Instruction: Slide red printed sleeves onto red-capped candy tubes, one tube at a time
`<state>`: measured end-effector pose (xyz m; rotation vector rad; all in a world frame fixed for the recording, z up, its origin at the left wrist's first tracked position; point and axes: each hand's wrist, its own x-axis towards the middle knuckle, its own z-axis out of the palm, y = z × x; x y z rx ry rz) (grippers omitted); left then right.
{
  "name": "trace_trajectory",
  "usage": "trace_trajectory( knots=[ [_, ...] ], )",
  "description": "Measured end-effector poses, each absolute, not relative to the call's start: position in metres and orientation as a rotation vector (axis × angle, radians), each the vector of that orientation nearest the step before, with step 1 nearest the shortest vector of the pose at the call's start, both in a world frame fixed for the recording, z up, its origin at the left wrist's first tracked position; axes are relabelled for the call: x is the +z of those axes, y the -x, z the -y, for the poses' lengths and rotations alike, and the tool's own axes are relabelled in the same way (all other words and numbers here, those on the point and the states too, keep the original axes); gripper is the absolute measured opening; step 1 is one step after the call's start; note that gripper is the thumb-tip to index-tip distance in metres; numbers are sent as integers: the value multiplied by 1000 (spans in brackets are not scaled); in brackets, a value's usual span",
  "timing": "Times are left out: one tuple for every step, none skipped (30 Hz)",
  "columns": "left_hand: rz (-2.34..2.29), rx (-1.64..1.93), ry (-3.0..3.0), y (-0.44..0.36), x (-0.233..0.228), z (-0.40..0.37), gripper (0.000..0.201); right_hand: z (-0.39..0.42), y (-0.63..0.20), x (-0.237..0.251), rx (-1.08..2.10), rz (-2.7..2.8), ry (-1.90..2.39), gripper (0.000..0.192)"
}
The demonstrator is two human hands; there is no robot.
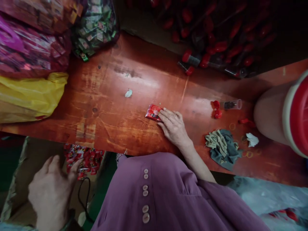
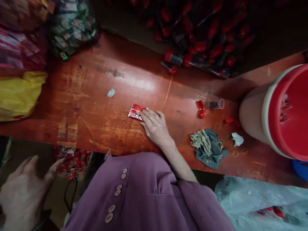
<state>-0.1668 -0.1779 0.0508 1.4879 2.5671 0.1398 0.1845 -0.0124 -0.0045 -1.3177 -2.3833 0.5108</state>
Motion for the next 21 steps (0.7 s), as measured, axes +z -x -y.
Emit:
trace_trajectory(
  knots=[
    [-2515,303,-1567,157,49,166,37,14,-184,-7,473,2382,1313,27],
    [-2394,466,-1658,143,46,152,40,15,-184,-10,438,2376,1302,26],
    [-2244,654,-1788,126,41,136,43,17,-183,-12,411,2368,1285,26],
    [-2054,767,-1930,108,34,118,47,18,-183,-14,398,2361,1265,28],
    [-1846,874,-2089,89,27,100,49,18,-183,-16,395,2357,1243,29],
    [-1672,932,-2202,70,20,82,50,18,-183,-17,401,2358,1224,32],
    [-1541,960,-2290,53,13,65,48,17,-183,-19,409,2364,1206,34],
    [-1450,955,-2366,38,7,50,45,16,-184,-20,415,2373,1189,36],
    [-1385,929,-2427,27,2,38,43,15,-184,-20,416,2385,1174,37],
    [-1344,899,-2472,18,-2,28,40,14,-184,-21,413,2396,1158,38],
    [-1320,864,-2504,13,-7,22,38,13,-184,-20,407,2405,1143,38],
    [-1305,835,-2524,11,-10,18,36,12,-184,-19,405,2413,1133,38],
    [-1292,818,-2539,11,-14,16,35,11,-183,-17,406,2417,1126,37],
    [-1276,807,-2548,12,-16,15,35,10,-183,-14,415,2418,1121,37],
    [-1256,802,-2555,14,-19,16,36,9,-184,-9,440,2417,1112,35],
    [-1236,808,-2559,16,-21,17,37,6,-186,-4,493,2423,1097,32],
    [-1222,819,-2557,18,-22,18,37,2,-188,2,579,2435,1072,29],
    [-1218,838,-2549,19,-23,18,37,-5,-192,9,681,2445,1044,27],
    [-1226,863,-2537,19,-23,18,36,-15,-197,15,788,2454,1019,24],
    [-1246,898,-2524,18,-23,17,34,-27,-203,21,873,2449,1013,22],
    [-1268,941,-2513,17,-22,16,31,-43,-208,26,878,2415,1057,21]
  ],
)
